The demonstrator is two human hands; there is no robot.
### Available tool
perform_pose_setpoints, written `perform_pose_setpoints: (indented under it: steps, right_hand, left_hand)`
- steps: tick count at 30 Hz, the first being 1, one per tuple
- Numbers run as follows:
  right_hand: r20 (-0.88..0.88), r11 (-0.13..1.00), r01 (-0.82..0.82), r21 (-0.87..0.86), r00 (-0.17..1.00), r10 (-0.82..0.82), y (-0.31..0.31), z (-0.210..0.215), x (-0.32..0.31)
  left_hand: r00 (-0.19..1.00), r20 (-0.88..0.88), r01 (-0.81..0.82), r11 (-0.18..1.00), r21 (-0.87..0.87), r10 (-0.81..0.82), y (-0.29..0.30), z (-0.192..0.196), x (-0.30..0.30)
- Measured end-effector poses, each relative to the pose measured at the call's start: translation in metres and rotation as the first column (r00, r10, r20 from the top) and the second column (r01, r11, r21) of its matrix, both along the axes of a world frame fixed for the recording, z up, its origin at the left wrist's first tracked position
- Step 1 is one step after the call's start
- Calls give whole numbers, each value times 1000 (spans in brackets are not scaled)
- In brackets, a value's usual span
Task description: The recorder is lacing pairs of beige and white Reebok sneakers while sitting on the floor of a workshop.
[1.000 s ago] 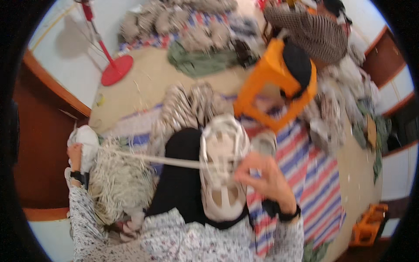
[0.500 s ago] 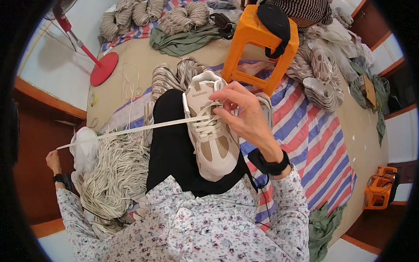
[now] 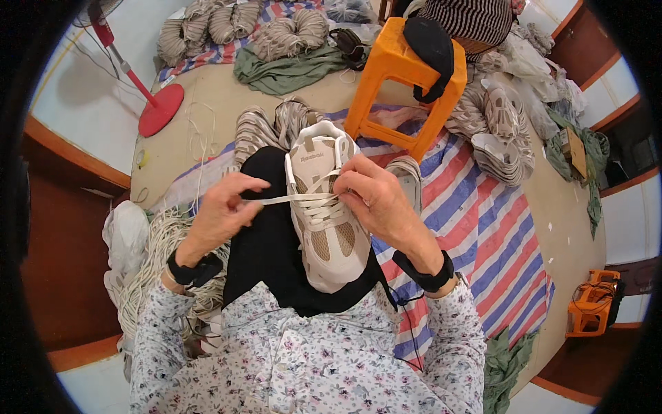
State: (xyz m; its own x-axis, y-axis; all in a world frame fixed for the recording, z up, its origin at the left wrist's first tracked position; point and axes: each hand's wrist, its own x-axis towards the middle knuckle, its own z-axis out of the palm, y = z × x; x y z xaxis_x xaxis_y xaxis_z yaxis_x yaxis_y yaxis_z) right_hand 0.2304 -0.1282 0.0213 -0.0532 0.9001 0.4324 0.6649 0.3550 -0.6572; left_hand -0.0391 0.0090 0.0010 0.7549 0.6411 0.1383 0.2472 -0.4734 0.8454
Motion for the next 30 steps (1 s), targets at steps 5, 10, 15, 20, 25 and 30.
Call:
perform_pose_setpoints:
  steps: [5,10,15,20,25,30]
  right_hand:
    - [-34,998,-45,-40,998,44,-8,5,-2]
    - [-180,982,-108,-156,980,80,-11,7,0]
    - [-7,993,-90,-72,996,89,-10,10,2]
    - [169,999,1,45,986,-8,-10,-4,0]
    - [242,970,159,185,949,-202,-5,-16,-13]
    - [-108,995,60,-75,992,-68,-2,-2,-11]
  left_hand:
    - [996,-31,78,997,-14,-79,-9,3,25]
    - [995,-52,74,978,-197,-86,-8,0,29]
    - [998,-26,43,956,-290,-53,-8,9,33]
    - [999,-11,31,971,-238,-35,-4,8,35]
    - [999,-41,16,953,-302,-30,-8,5,33]
    - [999,-51,-5,950,-313,-12,-9,2,32]
